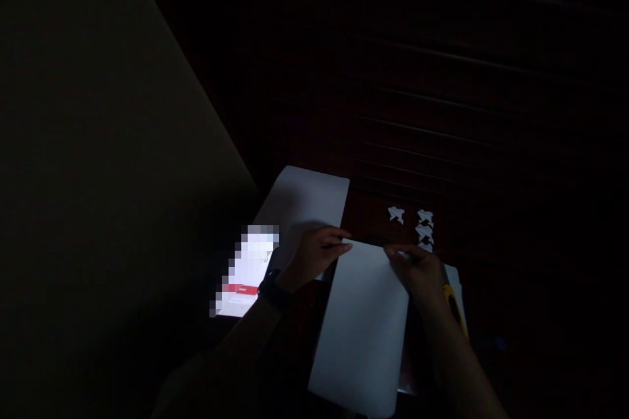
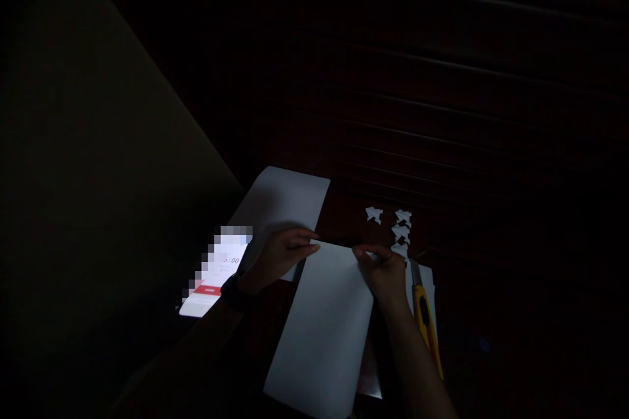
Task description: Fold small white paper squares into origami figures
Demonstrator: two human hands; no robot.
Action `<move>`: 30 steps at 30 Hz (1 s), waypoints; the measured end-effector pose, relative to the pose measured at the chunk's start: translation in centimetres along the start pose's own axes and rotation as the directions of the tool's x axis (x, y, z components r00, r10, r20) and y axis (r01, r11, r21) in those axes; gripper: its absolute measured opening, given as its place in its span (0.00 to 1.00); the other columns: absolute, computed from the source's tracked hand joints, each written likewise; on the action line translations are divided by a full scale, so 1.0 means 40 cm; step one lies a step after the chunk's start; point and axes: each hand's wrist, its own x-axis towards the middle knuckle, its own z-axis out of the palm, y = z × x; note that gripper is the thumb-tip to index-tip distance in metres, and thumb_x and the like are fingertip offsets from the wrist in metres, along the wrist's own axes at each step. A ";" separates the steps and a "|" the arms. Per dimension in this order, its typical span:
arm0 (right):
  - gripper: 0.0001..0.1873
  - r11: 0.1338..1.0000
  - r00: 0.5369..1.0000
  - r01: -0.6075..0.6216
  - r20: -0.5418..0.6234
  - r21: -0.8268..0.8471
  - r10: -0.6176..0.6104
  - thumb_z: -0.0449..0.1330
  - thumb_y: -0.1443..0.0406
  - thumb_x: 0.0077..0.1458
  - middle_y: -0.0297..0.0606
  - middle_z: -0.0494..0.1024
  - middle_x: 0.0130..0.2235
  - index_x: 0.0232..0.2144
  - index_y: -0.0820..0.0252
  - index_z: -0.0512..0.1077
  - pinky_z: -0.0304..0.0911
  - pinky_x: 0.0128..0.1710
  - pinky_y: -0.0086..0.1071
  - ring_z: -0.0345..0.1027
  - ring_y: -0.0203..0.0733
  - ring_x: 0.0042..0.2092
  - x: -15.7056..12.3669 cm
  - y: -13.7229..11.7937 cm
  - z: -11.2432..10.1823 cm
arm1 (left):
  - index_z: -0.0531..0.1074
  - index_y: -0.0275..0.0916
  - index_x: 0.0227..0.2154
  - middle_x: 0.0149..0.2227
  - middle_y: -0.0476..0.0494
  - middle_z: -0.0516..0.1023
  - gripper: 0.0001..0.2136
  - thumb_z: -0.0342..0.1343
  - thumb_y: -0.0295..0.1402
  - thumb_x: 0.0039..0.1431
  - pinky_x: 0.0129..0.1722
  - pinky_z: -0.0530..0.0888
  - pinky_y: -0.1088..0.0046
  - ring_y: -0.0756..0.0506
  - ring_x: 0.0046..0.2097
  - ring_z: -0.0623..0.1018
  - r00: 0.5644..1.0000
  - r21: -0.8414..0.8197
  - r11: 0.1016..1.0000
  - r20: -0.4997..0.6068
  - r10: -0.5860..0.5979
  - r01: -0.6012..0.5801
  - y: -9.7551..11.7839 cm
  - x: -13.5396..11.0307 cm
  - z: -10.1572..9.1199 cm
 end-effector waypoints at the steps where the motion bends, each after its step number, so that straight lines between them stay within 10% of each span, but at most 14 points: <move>1: 0.16 1.000 1.000 -0.002 0.000 0.005 0.002 0.65 0.53 0.41 0.39 0.79 0.27 0.28 0.59 0.79 0.61 0.25 0.32 0.71 0.46 0.29 0.001 0.001 0.001 | 0.74 0.37 0.38 0.34 0.44 0.79 0.13 0.61 0.37 0.51 0.34 0.75 0.74 0.45 0.37 0.79 1.000 -0.003 1.000 0.001 0.002 -0.002 -0.001 0.000 0.000; 30: 0.18 0.999 0.999 -0.046 -0.020 0.000 0.046 0.66 0.52 0.39 0.34 0.74 0.20 0.26 0.60 0.78 0.55 0.19 0.29 0.61 0.37 0.20 -0.005 -0.011 0.002 | 0.75 0.37 0.37 0.33 0.44 0.80 0.11 0.61 0.35 0.51 0.34 0.75 0.75 0.46 0.36 0.79 0.999 -0.006 1.000 0.029 -0.012 0.012 0.009 -0.001 -0.007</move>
